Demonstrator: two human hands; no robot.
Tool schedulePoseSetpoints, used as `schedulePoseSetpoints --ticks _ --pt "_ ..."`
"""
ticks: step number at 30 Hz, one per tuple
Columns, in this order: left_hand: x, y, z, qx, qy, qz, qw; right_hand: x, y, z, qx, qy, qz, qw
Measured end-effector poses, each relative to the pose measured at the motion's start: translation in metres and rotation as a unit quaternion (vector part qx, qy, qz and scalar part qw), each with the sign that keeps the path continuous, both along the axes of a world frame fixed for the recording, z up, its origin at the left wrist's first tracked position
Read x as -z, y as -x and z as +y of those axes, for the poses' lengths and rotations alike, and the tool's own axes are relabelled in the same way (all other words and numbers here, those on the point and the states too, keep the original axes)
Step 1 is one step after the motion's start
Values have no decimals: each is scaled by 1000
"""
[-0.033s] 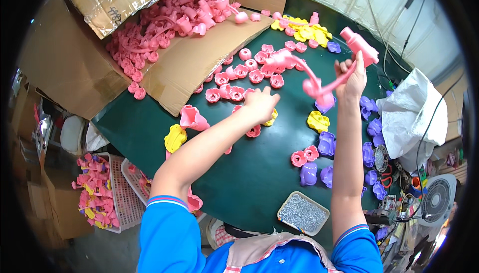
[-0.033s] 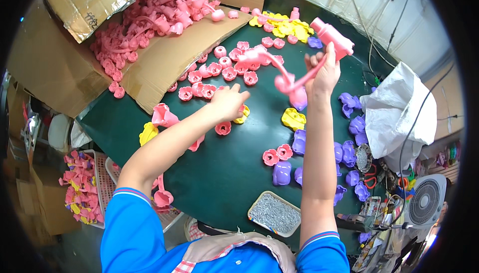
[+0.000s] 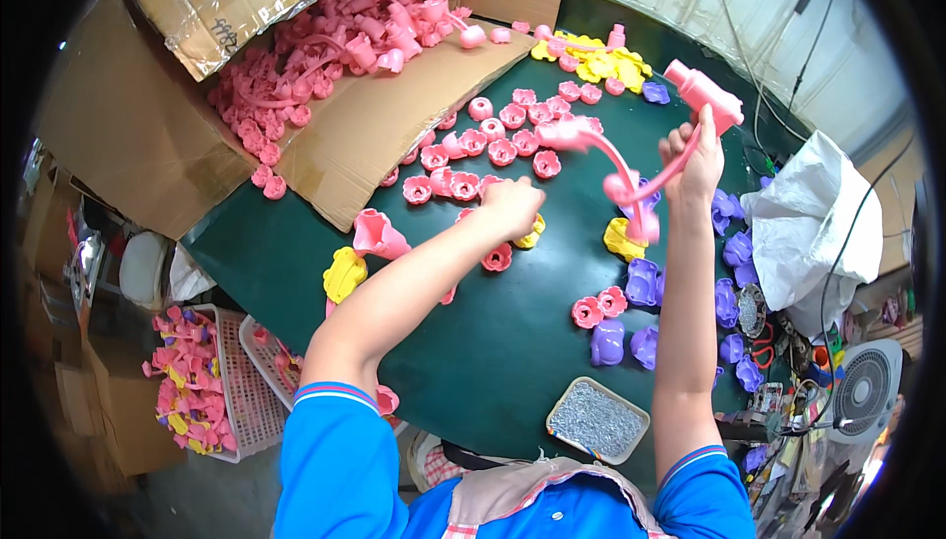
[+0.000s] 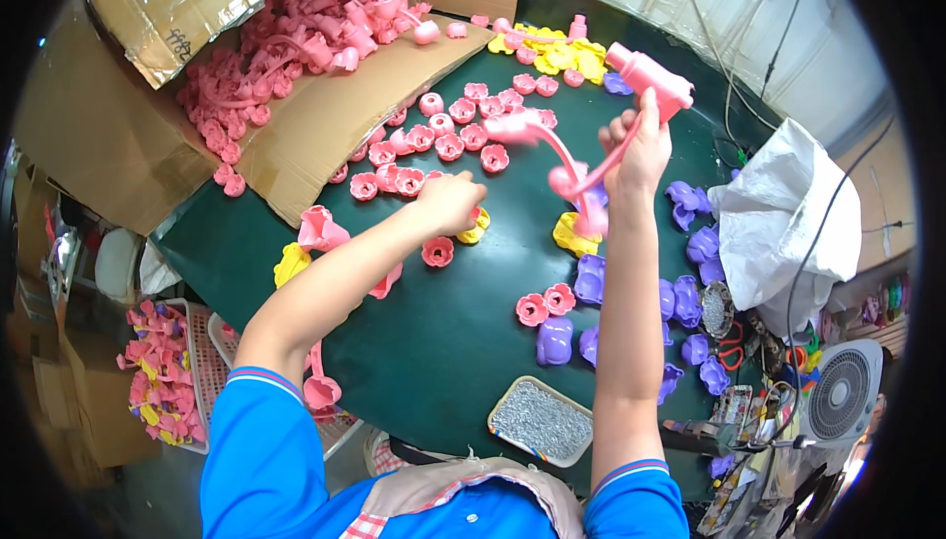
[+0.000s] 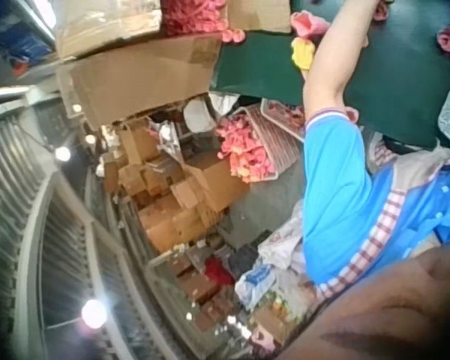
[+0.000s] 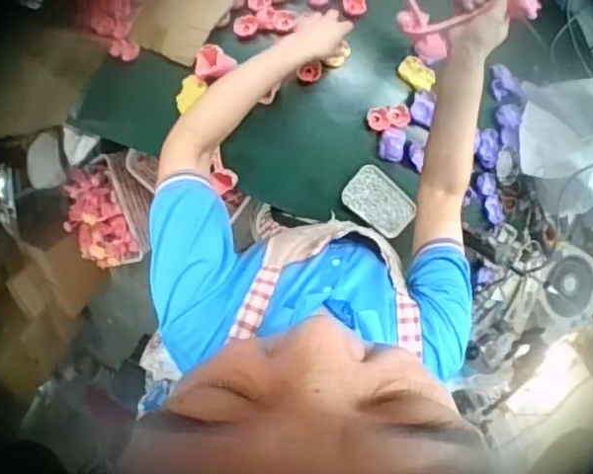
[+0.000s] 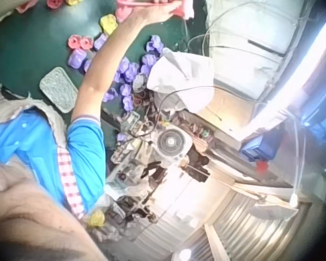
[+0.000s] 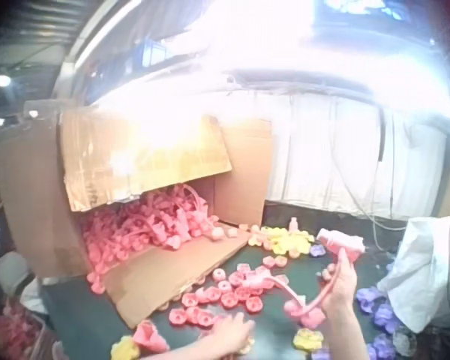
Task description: The person assembles colorful plastic flower-shaped components into garland-like structures using a hot glue gun. They repeatedly pick up pink, yellow, and purple pieces, apply glue, and attach them to a flexible pink stem, then place the assembled sections on the table.
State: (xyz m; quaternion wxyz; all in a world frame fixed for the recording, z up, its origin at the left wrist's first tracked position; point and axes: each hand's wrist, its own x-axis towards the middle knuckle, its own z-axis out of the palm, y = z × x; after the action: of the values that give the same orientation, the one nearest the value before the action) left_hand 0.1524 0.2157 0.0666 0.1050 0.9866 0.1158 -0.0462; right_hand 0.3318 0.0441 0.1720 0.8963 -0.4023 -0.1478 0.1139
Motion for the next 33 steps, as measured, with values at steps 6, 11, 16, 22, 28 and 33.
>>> schedulePoseSetpoints --ticks 6,11,16,22,28,33 --pt "-17 -29 27 -52 232 -156 959 18 12 -75 -112 116 82 983" --pt "-7 -18 -16 -59 -119 -35 991 104 34 -85 58 260 -100 959" --pt "14 -12 -19 -86 -58 67 992 143 86 -95 137 486 -327 799" --pt "-12 9 -58 8 270 -228 935 118 97 -112 207 347 -278 871" --pt "-29 59 -128 106 84 -400 907 89 136 -117 118 193 -228 947" --pt "14 96 -147 -61 433 -262 860 114 170 -122 12 201 -165 966"
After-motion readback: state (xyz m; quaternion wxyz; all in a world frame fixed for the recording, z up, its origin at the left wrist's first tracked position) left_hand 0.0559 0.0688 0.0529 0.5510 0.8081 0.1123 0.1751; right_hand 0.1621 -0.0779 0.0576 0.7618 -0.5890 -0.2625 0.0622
